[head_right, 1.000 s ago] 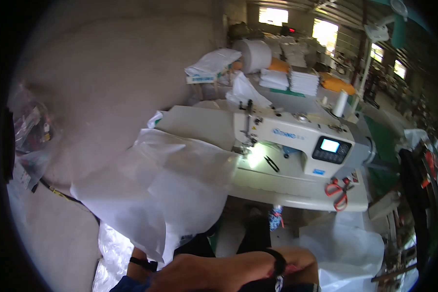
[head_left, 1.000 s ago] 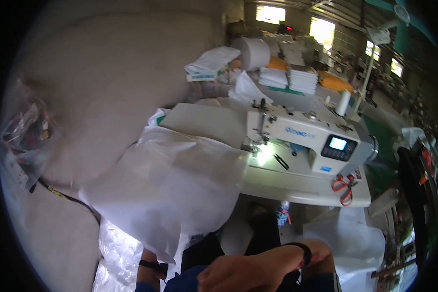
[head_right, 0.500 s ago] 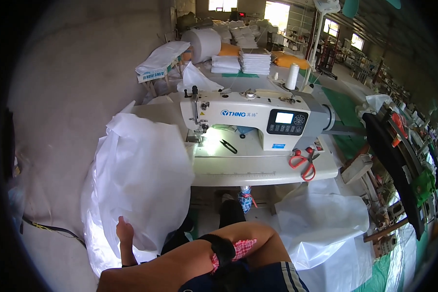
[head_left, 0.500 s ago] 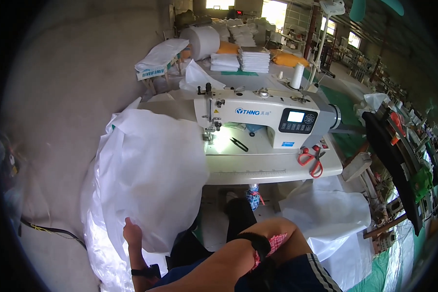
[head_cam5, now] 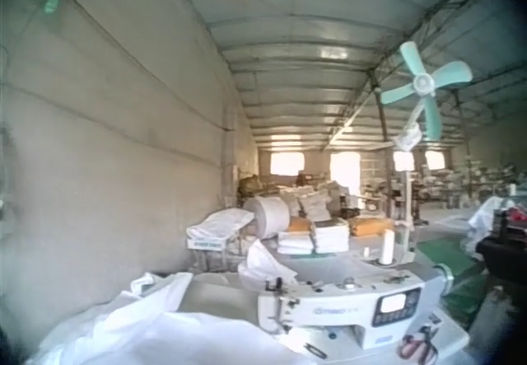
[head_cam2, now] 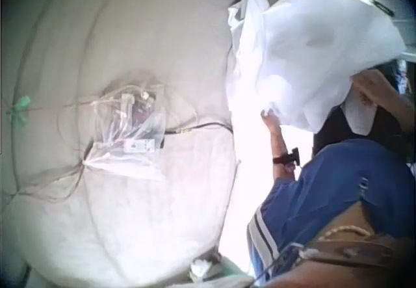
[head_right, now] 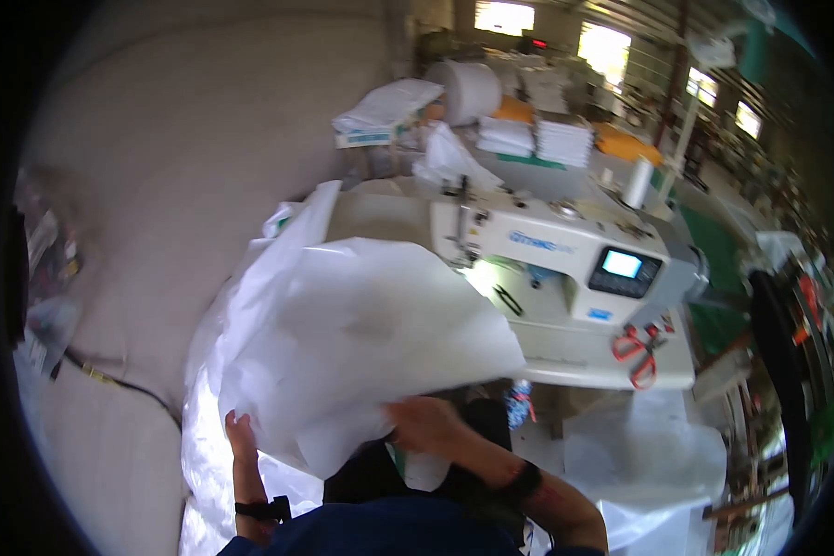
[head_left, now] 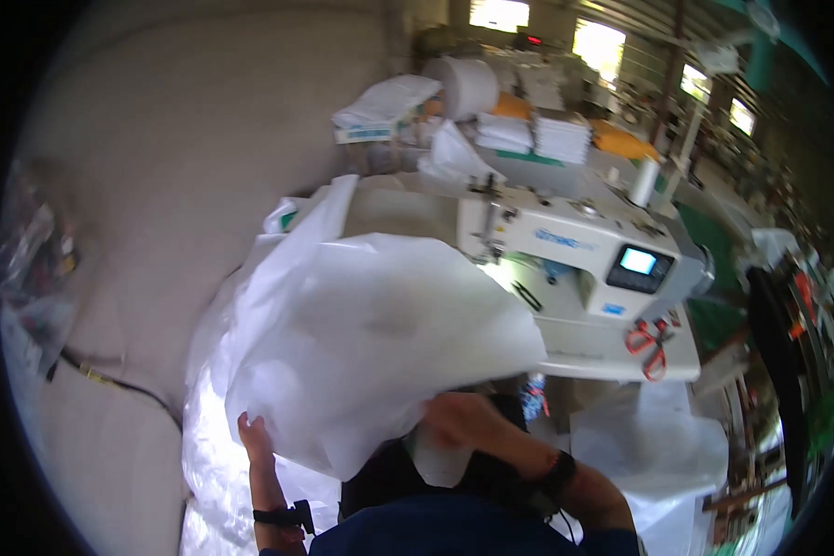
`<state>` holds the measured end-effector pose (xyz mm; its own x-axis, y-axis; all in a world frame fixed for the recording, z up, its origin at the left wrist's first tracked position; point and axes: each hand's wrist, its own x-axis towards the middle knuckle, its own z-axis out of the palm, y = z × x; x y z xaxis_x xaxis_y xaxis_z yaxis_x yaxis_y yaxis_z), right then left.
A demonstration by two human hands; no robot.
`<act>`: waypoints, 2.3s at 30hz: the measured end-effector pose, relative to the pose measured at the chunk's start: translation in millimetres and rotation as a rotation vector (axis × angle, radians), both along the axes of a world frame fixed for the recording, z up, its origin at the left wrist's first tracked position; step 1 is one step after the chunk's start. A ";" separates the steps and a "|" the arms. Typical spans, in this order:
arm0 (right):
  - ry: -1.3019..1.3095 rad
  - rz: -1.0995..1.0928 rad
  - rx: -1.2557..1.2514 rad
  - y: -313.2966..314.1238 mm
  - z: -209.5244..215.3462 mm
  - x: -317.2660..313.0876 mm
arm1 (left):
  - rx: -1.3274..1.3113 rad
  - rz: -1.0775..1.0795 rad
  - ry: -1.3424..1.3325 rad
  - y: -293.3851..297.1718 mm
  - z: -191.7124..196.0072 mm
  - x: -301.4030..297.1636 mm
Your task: Sewing large white plastic sheets together using an industrial sewing machine.
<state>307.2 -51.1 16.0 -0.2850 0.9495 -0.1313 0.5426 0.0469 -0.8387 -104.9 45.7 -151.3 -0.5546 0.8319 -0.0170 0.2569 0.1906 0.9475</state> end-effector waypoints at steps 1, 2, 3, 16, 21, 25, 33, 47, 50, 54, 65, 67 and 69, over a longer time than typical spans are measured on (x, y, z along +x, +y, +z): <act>0.061 -0.045 -0.143 6.7 -70.2 33.8 | 0.008 -0.018 0.120 -1.4 -15.6 -19.1; 0.392 -0.420 -0.521 -6.7 -65.9 32.8 | -0.280 -0.238 0.564 -6.5 -26.7 -47.9; 0.444 -0.454 -0.560 -14.5 -74.1 40.8 | -0.586 -0.490 0.983 -8.8 -31.1 -63.8; 1.075 -0.739 -0.057 -18.9 -115.9 45.6 | 0.491 -0.418 1.104 130.6 130.0 136.5; 1.091 -0.743 -0.156 -20.9 -120.9 56.2 | 0.281 -0.688 1.229 215.2 142.1 200.2; 1.117 -0.857 -0.057 -12.9 -114.8 48.7 | 0.421 -0.481 1.168 269.6 140.3 179.4; 0.629 -0.809 0.074 45.1 -41.9 36.9 | 0.412 -0.111 1.328 258.3 246.4 99.4; 0.159 -1.037 0.281 210.3 -102.0 71.7 | 0.568 -1.248 0.875 219.2 107.0 341.6; 0.218 -0.965 0.219 187.6 -74.0 50.1 | 0.460 -1.133 1.173 202.1 86.8 341.2; 0.632 -0.648 -0.414 117.3 -55.0 4.9 | 0.441 -1.127 1.273 206.5 78.0 333.2; 1.065 -0.495 -0.543 45.6 -120.6 -40.6 | 0.312 -1.144 1.266 194.7 90.5 333.7; 1.063 -0.473 -0.548 44.1 -124.1 -34.9 | 0.302 -1.150 1.256 195.2 92.4 337.2; 1.059 -0.455 -0.552 45.4 -135.5 -29.7 | 0.285 -1.114 1.246 201.7 94.2 350.1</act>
<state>277.5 -5.7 -119.5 -0.1569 0.8807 -0.4470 -0.5243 -0.4578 -0.7180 245.2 247.4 -57.2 0.6993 0.6979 0.1544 0.6998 -0.7125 0.0513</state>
